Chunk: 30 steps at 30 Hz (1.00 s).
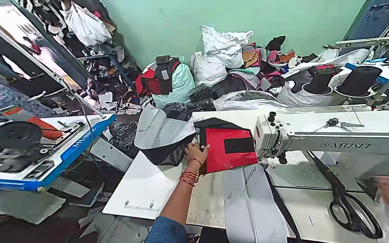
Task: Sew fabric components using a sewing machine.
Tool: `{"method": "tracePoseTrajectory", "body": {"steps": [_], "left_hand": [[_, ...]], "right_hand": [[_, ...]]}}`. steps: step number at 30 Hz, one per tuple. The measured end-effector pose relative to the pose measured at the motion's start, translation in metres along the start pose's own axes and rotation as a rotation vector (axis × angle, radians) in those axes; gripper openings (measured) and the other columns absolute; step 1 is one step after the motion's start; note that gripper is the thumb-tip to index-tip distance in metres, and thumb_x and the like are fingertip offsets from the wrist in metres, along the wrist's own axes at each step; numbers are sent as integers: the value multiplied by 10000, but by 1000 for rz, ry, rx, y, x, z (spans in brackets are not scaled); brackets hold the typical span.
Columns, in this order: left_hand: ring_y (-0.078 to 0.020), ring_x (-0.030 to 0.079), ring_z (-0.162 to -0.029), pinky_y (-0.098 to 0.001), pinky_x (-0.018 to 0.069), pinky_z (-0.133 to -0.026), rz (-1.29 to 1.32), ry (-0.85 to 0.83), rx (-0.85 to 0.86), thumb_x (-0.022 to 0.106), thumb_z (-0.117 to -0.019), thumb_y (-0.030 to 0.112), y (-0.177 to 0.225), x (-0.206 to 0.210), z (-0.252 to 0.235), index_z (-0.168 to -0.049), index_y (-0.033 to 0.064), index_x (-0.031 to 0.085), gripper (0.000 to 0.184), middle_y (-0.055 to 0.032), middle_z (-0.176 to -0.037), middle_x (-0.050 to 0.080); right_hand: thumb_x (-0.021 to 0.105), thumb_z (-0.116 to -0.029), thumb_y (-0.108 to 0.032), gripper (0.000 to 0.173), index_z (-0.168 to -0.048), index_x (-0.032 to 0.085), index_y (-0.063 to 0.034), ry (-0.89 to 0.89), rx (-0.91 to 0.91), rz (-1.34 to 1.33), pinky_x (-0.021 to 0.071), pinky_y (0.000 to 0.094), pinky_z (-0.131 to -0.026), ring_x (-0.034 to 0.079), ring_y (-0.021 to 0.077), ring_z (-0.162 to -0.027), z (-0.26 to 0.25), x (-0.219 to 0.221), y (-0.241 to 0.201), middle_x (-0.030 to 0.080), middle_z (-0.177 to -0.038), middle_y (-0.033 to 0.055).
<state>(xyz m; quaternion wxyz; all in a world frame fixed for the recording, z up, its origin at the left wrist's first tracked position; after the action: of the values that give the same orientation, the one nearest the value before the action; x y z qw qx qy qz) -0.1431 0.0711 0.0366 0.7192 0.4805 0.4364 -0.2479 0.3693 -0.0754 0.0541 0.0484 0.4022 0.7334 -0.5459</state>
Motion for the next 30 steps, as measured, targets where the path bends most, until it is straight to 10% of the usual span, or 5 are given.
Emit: {"method": "tracePoseTrajectory", "body": {"steps": [6,12,16,24,30], "left_hand": [[-440,452,-1409,-576,359,-1165,81,-155,-22,753,-918,446,18,-1,-22,-1394,-81,542,741,-316,-1448,515],[-455,541,-1329,-579,406,-1130,177,-137,231,715,-965,175,38,-25,-11,-1647,81,115,913,-326,-1468,496],[-376,643,-1195,-572,440,-1064,263,-100,371,535,-1075,174,55,-56,12,-1297,22,683,307,-231,-1226,699],[-196,655,-1099,-380,522,-930,441,-343,602,506,-880,-114,104,-107,109,-1397,2,595,537,-182,-1333,645],[-422,653,-853,-524,525,-633,-158,488,1173,707,-829,-29,122,-67,169,-898,-15,751,83,-201,-820,649]], "right_hand": [[630,-970,-180,231,-995,752,14,-508,-315,170,598,525,-776,731,355,-873,82,133,-81,729,-946,197],[436,-1097,-369,569,-1455,492,69,-958,-86,562,483,568,-1022,552,447,-1306,79,201,-170,550,-1423,285],[434,-1025,-17,440,-1438,450,131,-912,-58,601,499,553,-993,552,458,-1294,84,222,-181,501,-1449,315],[448,-1005,33,448,-1419,597,-50,-881,-313,543,518,633,-882,631,501,-1146,67,158,-122,641,-1262,296],[448,-982,78,521,-1413,629,-151,-925,-608,528,501,616,-901,645,476,-1086,33,130,-81,670,-1138,281]]}}
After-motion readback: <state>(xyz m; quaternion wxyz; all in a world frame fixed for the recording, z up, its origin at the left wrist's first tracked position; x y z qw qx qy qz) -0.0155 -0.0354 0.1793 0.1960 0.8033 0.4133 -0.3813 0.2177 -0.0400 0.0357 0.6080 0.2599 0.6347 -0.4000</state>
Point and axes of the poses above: each hand's wrist, its own z-axis away from the middle knuckle, its own x-axis out of the palm, y = z × x, the point moved 1 cm from there along -z, towards the middle knuckle
